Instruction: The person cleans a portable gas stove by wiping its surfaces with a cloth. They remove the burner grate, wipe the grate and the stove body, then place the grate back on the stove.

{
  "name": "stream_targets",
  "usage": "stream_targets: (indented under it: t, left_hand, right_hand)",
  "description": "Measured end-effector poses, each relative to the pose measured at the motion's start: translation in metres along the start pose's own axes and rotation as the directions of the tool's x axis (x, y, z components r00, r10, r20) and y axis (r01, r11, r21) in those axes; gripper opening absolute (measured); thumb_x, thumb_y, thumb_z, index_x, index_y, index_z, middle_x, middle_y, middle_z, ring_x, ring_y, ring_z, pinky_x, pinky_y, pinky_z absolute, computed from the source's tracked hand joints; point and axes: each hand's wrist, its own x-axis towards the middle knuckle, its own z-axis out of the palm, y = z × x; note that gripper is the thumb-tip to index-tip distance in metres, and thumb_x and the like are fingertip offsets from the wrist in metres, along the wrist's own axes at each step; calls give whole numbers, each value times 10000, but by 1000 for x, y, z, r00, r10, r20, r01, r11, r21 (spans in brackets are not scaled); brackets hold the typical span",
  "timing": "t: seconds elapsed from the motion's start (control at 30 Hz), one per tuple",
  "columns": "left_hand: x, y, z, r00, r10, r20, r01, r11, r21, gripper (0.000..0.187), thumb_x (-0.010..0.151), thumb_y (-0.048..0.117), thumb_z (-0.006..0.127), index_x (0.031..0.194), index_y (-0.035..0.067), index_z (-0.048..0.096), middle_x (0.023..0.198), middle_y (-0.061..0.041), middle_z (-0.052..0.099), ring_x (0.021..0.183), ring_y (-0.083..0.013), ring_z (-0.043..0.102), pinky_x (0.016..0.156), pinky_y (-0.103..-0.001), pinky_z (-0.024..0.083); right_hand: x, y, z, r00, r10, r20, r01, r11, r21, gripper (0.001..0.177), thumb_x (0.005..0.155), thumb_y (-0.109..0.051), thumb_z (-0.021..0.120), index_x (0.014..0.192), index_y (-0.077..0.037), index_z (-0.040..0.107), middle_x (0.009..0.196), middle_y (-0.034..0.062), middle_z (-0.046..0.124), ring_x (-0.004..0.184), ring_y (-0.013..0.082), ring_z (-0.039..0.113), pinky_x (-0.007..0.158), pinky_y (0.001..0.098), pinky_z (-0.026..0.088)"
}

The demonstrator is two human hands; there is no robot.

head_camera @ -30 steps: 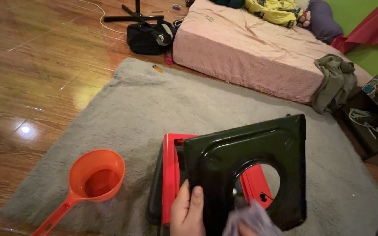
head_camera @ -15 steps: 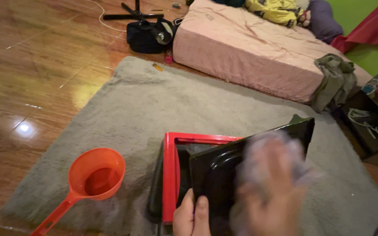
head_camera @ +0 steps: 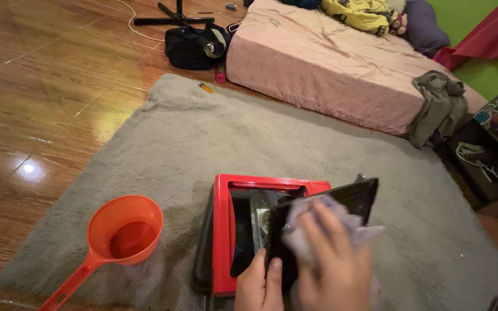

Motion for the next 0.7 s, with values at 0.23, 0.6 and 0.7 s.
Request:
stream_targets:
  t: [0.23,0.6,0.7]
  left_hand:
    - [1,-5,3,999,-20,38,19,1000,15,329,995,216,562,1231,10,662,915,-159,798,870,-212,832,768,-322,601]
    - [3,7,-2,995,-83,46,92,966,-240,421,1005,195,556,1336,-60,607,1094,-136,826,1041,-165,763,924,-282,535]
    - [4,7,3,981,-192,36,194,931,-308,429,994,179,553,1353,-48,611,1085,-146,832,1004,-175,756,907,-287,536]
  right_hand:
    - [-6,-1,-7,999,5,51,-3,999,-40,604,591,-55,695,1180,-185,735,1321,28,679,1227,272,618,962,454,421]
    - [16,74,-39,931,361,-50,-364,925,-107,478,865,-49,688,1340,-95,656,1414,92,651,1258,324,619,1036,499,396]
    - [12,53,-30,981,114,-156,-129,988,-90,546,860,-92,662,1396,-19,584,1435,192,597,1315,422,565,1149,494,383]
